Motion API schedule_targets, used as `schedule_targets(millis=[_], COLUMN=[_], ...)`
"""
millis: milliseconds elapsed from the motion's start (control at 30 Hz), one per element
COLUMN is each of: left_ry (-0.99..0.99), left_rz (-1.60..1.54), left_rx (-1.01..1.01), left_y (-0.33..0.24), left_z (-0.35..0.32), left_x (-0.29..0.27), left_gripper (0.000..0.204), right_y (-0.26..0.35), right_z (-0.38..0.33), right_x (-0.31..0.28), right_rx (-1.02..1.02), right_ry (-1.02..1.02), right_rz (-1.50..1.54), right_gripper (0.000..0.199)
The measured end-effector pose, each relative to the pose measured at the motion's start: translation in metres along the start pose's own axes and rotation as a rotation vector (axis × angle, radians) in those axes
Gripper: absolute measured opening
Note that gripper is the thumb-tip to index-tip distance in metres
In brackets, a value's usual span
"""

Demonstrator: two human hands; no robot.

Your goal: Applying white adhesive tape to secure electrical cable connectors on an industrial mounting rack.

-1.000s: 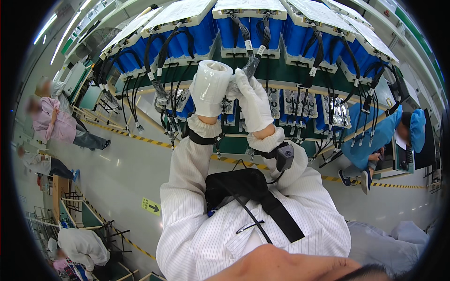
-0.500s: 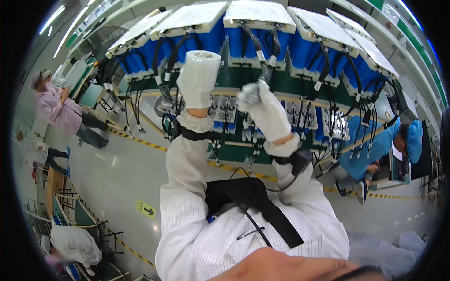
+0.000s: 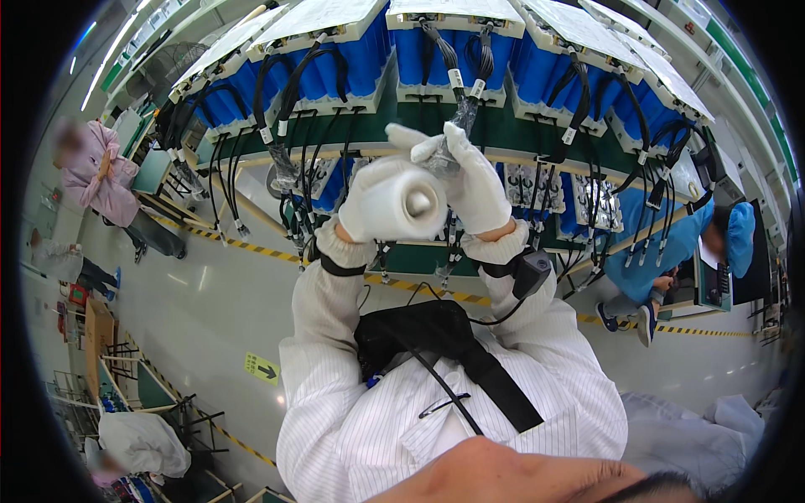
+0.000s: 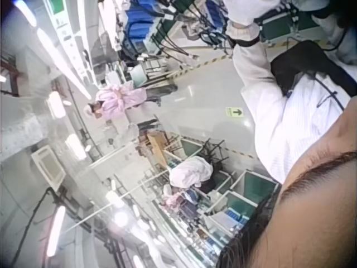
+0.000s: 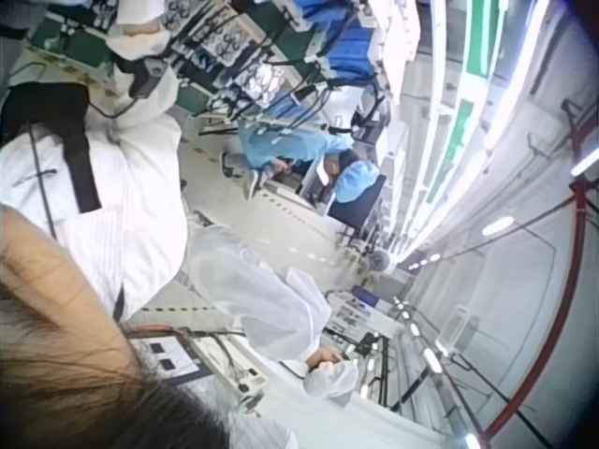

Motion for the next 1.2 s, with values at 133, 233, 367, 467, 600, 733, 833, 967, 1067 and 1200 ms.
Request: schedule_targets(millis=[133, 233, 367, 467, 600, 733, 833, 967, 1067, 1200], left_ry=[-0.251, -0.425, -0.592, -0.597, -0.525, -0.477, -0.741, -0.526, -0.496, -0.563], left_rz=[-0.243, -0.565, -0.676, -0.7, -0.991, 0.113, -0.277, 0.04, -0.009, -0.205], left_rx=[-0.165, -0.388, -0.332, -0.347, -0.431, -0.271, -0.736, -0.175, -0.09, -0.201], left_y=[0.02, 0.032, 0.035, 0.037, 0.039, 0.013, -0.001, -0.04, -0.046, -0.044], left_z=[0.0, -0.009, -0.037, -0.045, -0.048, -0.038, -0.036, -0.024, -0.026, -0.016], left_x=[0.0, -0.006, -0.013, -0.007, 0.005, 0.006, -0.001, 0.023, 0.051, 0.098], left_gripper=[0.021, 0.017, 0.016, 0.013, 0.02, 0.018, 0.019, 0.011, 0.029, 0.045], right_y=[0.006, 0.007, -0.01, -0.008, -0.016, -0.022, -0.047, -0.044, -0.022, 0.0], right_z=[-0.002, -0.004, -0.001, 0.003, 0.007, -0.003, -0.034, -0.083, -0.097, -0.117], right_x=[0.006, -0.004, -0.001, 0.0, -0.008, -0.028, -0.03, 0.005, 0.02, -0.019], right_rx=[-0.066, -0.099, 0.032, -0.041, -0.112, -0.224, -0.363, -0.457, -0.336, -0.312], right_ry=[-0.089, -0.069, -0.272, -0.275, -0.304, -0.525, -0.685, -0.447, -0.355, -0.6], right_rz=[-0.043, -0.04, 0.329, 0.274, 0.101, 0.032, -0.113, -0.135, -0.019, -0.089], right_gripper=[0.046, 0.04, 0.03, 0.028, 0.038, 0.053, 0.06, 0.061, 0.071, 0.057])
Point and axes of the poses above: each hand's wrist, its own z-axis towards the middle knuckle, its own x-axis out of the palm, y = z × x, the point moved 4 cm from there along z, towards the middle knuckle, and after that the axes turned 12 degrees about -y, right-handed, at the moved point
